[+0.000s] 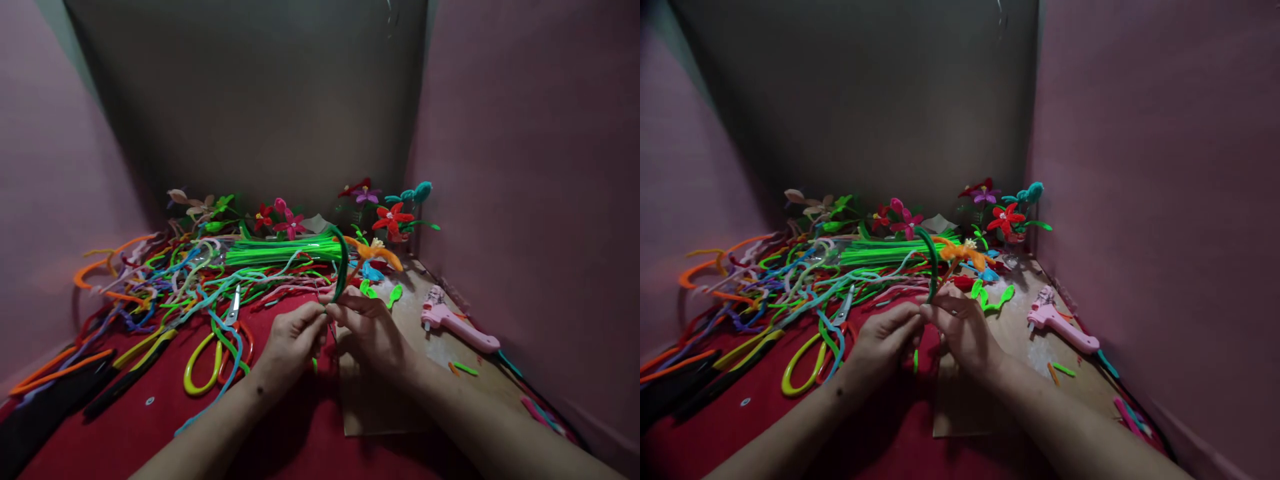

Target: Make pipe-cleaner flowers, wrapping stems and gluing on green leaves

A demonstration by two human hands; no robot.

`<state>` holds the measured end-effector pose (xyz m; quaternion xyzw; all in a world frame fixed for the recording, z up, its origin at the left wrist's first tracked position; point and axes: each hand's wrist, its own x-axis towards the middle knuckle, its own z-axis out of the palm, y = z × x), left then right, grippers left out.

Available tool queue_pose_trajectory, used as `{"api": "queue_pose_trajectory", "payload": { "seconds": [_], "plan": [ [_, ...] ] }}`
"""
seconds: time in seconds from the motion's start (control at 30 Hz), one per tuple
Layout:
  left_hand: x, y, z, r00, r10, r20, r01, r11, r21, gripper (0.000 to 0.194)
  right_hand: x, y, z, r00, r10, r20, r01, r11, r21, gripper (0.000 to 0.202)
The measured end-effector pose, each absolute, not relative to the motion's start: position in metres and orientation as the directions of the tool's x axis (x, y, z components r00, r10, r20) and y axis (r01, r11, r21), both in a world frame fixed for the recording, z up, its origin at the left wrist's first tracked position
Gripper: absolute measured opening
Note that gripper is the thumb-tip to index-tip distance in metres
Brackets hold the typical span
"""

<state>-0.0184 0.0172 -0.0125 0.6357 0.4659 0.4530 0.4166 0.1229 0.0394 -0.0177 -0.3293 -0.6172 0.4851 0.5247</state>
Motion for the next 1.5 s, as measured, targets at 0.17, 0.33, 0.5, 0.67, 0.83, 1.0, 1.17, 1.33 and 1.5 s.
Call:
{"api": "queue_pose_trajectory", "payload": {
  "seconds": [0.17, 0.33, 0.5, 0.67, 0.83, 1.0, 1.17, 1.33, 1.5],
  "plan": [
    [-0.020, 0.015, -0.007, 0.448, 0.892, -0.059, -0.363, 0.242, 0.900, 0.021, 0.127, 0.039, -0.020, -0.387, 0.846, 0.367, -0.291, 0.266, -0.919, 0.023],
    [-0.026, 0.019, -0.009, 0.631, 0.771, -0.089, -0.382, 0.409, 0.829, 0.018, 0.133, 0.039, -0.023, -0.400, 0.846, 0.352, -0.308, 0.237, -0.921, 0.012],
    [-0.022, 0.018, -0.011, 0.245, 0.961, 0.126, 0.081, -0.149, 0.985, 0.018, 0.132, 0.036, -0.020, -0.223, 0.920, 0.322, -0.145, 0.295, -0.944, 0.013],
    [-0.017, 0.014, -0.011, 0.120, 0.948, 0.294, 0.257, -0.315, 0.914, 0.013, 0.129, 0.032, -0.018, -0.206, 0.905, 0.373, -0.069, 0.367, -0.928, 0.014],
    [-0.024, 0.016, -0.011, 0.420, 0.905, -0.064, -0.242, 0.180, 0.953, 0.021, 0.128, 0.031, -0.020, -0.345, 0.879, 0.329, -0.299, 0.230, -0.926, 0.014],
    [-0.027, 0.019, -0.007, 0.581, 0.808, -0.099, -0.261, 0.300, 0.918, 0.023, 0.131, 0.033, -0.021, -0.392, 0.866, 0.310, -0.355, 0.169, -0.920, 0.009],
    [-0.019, 0.015, -0.007, 0.212, 0.958, 0.191, 0.200, -0.234, 0.951, 0.016, 0.130, 0.030, -0.019, -0.222, 0.927, 0.304, -0.270, 0.241, -0.932, 0.010],
    [-0.015, 0.010, -0.012, 0.123, 0.945, 0.303, 0.292, -0.326, 0.899, 0.014, 0.128, 0.029, -0.022, -0.185, 0.931, 0.315, -0.151, 0.290, -0.945, 0.013],
    [-0.017, 0.010, -0.006, 0.351, 0.935, -0.048, -0.228, 0.135, 0.964, 0.018, 0.131, 0.032, -0.023, -0.386, 0.863, 0.325, -0.263, 0.235, -0.936, 0.020]
  ]
}}
